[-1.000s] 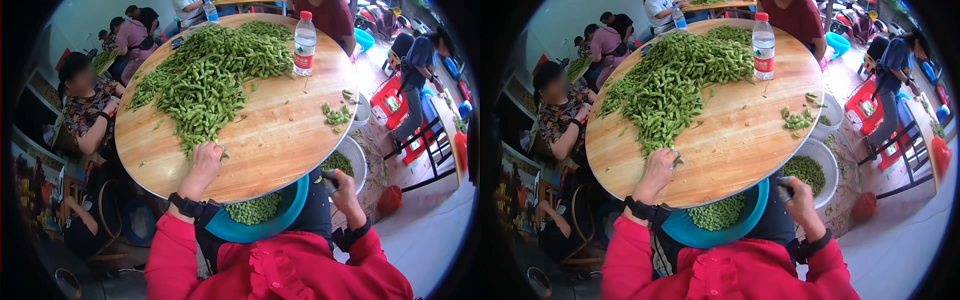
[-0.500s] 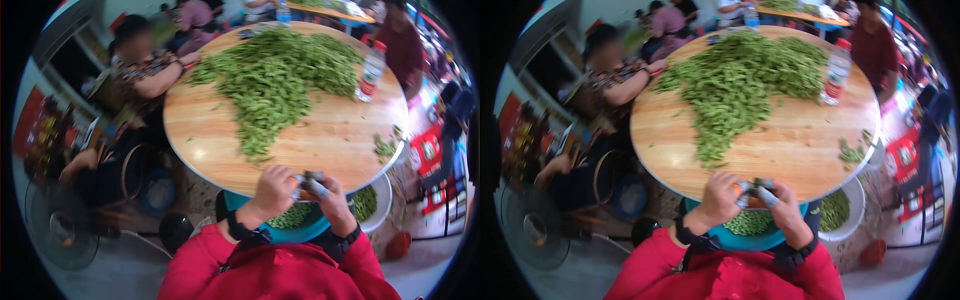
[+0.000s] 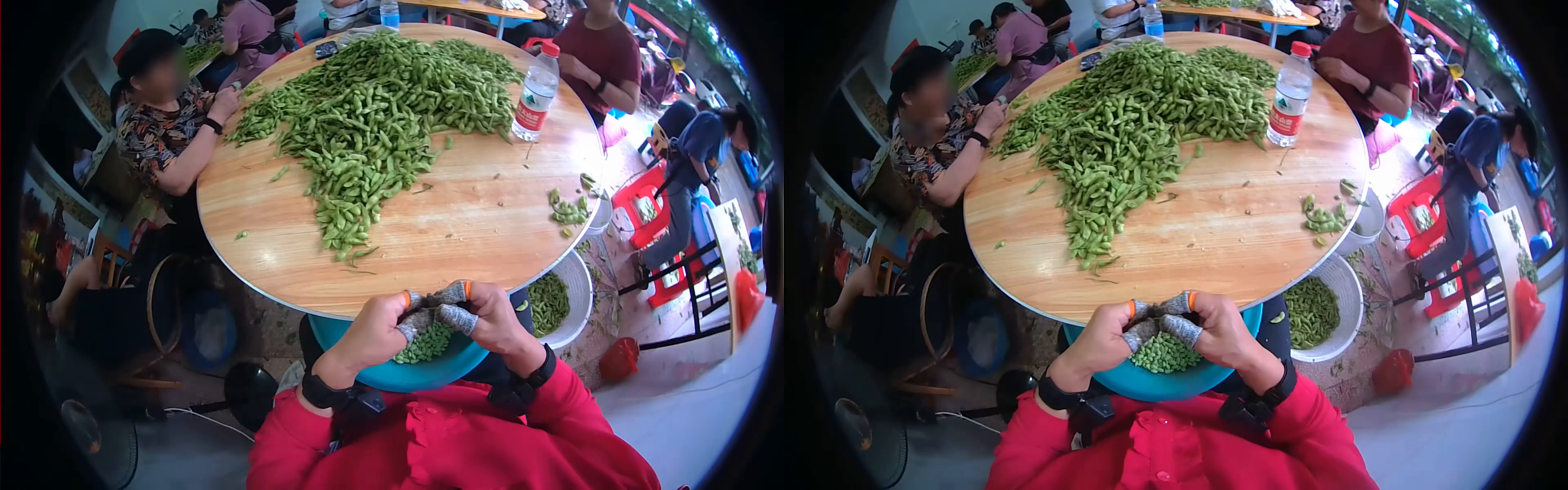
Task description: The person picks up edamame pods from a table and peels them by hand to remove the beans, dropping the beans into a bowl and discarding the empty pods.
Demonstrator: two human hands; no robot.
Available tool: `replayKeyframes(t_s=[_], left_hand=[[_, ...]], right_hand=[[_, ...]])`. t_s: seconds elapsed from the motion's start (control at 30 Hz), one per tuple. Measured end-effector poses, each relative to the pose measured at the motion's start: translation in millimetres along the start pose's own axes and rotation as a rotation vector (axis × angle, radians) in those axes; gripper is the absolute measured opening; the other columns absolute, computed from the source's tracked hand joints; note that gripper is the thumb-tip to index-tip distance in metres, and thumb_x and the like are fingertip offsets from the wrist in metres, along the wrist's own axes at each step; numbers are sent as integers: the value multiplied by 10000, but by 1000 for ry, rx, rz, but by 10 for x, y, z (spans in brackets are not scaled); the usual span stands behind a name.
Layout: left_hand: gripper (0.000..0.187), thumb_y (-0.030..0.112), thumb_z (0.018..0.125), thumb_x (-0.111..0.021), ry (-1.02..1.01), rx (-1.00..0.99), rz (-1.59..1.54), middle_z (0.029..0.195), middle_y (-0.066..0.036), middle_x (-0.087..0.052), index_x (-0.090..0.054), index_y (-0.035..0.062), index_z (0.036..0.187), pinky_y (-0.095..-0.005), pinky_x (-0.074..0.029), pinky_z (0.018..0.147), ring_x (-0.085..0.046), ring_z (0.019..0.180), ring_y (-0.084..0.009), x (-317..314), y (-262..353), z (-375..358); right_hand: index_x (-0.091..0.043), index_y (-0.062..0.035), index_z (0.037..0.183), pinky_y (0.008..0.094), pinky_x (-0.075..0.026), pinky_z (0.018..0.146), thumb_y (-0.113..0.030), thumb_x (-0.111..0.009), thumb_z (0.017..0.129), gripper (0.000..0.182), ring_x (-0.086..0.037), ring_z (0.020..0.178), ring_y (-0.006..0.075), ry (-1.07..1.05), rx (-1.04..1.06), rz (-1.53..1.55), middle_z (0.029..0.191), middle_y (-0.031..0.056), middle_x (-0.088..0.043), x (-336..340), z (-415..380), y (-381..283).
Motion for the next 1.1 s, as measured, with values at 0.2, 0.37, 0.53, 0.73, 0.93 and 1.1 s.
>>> replayKeyframes(t_s=[0.2,0.37,0.53,0.73,0.93,1.1], left_hand=[[173,48,759,-637,-30,179,-467,756,29,-557,-555,0,903,-189,-414,561,-497,652,-31,-24,-107,-82],[203,55,745,-656,28,195,-505,715,-5,-574,-548,1,909,-200,-440,546,-534,632,-53,4,-157,-196],[222,70,696,-668,345,-174,306,635,-72,-575,-550,-4,868,-281,-449,501,-575,572,-178,-18,54,-243],[230,78,650,-641,356,-319,719,659,-141,-575,-560,7,852,-357,-456,518,-571,596,-299,-93,124,-269],[257,29,593,-602,339,-380,831,631,-135,-541,-548,-5,841,-366,-446,500,-546,565,-301,-138,104,-289],[248,24,560,-593,326,-495,940,630,-122,-514,-531,-10,797,-365,-437,477,-527,548,-284,-207,39,-310]], right_hand=[[-584,29,957,226,-437,699,-73,-581,808,181,-531,797,85,-60,22,-34,857,43,-606,-53,-15,-103],[-566,48,987,233,-439,701,-97,-568,825,217,-530,810,88,67,-30,-49,875,44,-604,-31,-68,-47],[-572,38,952,212,-432,659,-102,-533,846,179,-513,749,65,15,-97,104,835,18,-596,-77,-148,97],[-582,2,947,220,-422,727,-178,-533,854,209,-525,801,72,-15,-242,104,886,12,-602,-80,-181,181],[-579,17,844,207,-401,591,-125,-523,852,153,-469,674,43,50,-199,82,732,-10,-575,-86,-159,215],[-578,7,861,205,-390,595,-98,-521,842,121,-460,682,43,49,-226,115,752,-25,-568,-77,-164,319]])
Point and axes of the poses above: each hand's wrist, its own z-axis towards the middle knuckle, its own x-axis out of the back of the hand, y = z × x, the point moved 5 cm from there along z, towards the middle knuckle
